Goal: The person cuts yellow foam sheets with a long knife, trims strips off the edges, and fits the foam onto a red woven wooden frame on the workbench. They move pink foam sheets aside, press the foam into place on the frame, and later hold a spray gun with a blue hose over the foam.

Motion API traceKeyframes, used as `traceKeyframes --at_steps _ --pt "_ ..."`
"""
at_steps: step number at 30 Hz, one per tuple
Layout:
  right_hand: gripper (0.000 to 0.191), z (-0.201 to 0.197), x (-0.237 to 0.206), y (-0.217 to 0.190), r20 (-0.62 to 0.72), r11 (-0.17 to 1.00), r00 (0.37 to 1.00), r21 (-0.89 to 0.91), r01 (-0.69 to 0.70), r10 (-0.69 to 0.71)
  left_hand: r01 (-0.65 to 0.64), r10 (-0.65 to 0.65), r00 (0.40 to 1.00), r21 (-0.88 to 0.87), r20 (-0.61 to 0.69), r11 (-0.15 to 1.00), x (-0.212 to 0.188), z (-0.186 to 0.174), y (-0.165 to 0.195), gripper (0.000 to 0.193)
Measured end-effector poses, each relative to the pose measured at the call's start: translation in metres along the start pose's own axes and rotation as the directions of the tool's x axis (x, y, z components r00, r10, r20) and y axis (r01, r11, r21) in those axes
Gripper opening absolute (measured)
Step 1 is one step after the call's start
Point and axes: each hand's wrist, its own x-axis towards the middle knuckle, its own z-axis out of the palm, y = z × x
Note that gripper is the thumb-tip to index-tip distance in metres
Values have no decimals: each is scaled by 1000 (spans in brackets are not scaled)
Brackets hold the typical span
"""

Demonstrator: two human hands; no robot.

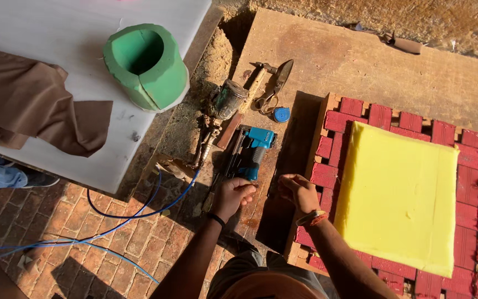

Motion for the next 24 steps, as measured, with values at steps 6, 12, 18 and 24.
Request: traceKeyframes --at_steps 6,12,18,24 --pt "13 -101 -128 50 -383 988 923 151 13 46 -60 35 950 72 312 996 -1 72 -14 11" --pt "10 -179 -216 77 -618 926 785 309 215 24 104 -183 770 164 611 981 -28 166 -26 19" --pt "12 -215 -264 99 -630 851 776 393 348 -27 43 -245 740 319 626 947 -77 216 -28 13" --pt "8 -268 -311 129 -646 801 763 463 379 13 17 -273 734 385 622 923 -127 272 -40 16"
